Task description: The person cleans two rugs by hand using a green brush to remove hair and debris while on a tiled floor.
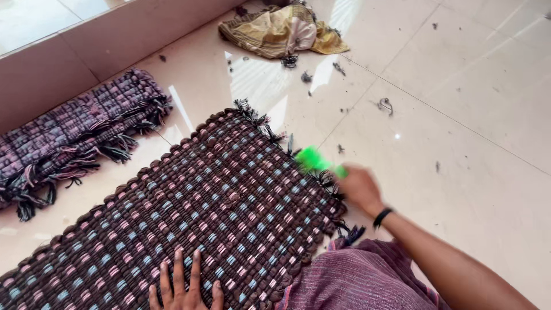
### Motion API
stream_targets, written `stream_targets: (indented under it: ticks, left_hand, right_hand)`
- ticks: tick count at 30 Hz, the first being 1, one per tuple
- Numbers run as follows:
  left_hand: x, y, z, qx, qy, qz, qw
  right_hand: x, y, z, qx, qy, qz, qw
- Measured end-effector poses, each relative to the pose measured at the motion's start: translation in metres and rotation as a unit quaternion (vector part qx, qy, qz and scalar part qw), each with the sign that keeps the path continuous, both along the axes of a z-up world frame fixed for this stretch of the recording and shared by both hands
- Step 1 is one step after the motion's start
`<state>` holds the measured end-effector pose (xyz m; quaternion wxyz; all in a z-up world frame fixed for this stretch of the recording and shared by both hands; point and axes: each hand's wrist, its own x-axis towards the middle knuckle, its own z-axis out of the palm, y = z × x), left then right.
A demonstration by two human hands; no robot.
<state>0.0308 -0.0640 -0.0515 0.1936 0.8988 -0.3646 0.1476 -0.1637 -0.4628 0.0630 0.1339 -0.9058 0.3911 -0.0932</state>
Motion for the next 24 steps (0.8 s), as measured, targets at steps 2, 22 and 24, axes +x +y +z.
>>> stream_targets:
  ticks: [2,22,24]
  left_hand:
    - [0.003,-0.002,0.007,0.025,0.000,-0.007,1.000]
    - [-0.066,-0.053,0.091,0.061,0.100,-0.096,0.989]
    - [-0.064,-0.058,0.092,0.059,0.089,-0.093,0.990]
  right_hand:
    - [-0.008,-0.028,0.024,0.098,0.034,-0.174,0.979]
    - [-0.094,-0.024,-0.001,0.162,-0.009,-0.183,0.970]
    - [-0.100,-0.015,-0.004,0.113,-0.069,-0.090,0.987]
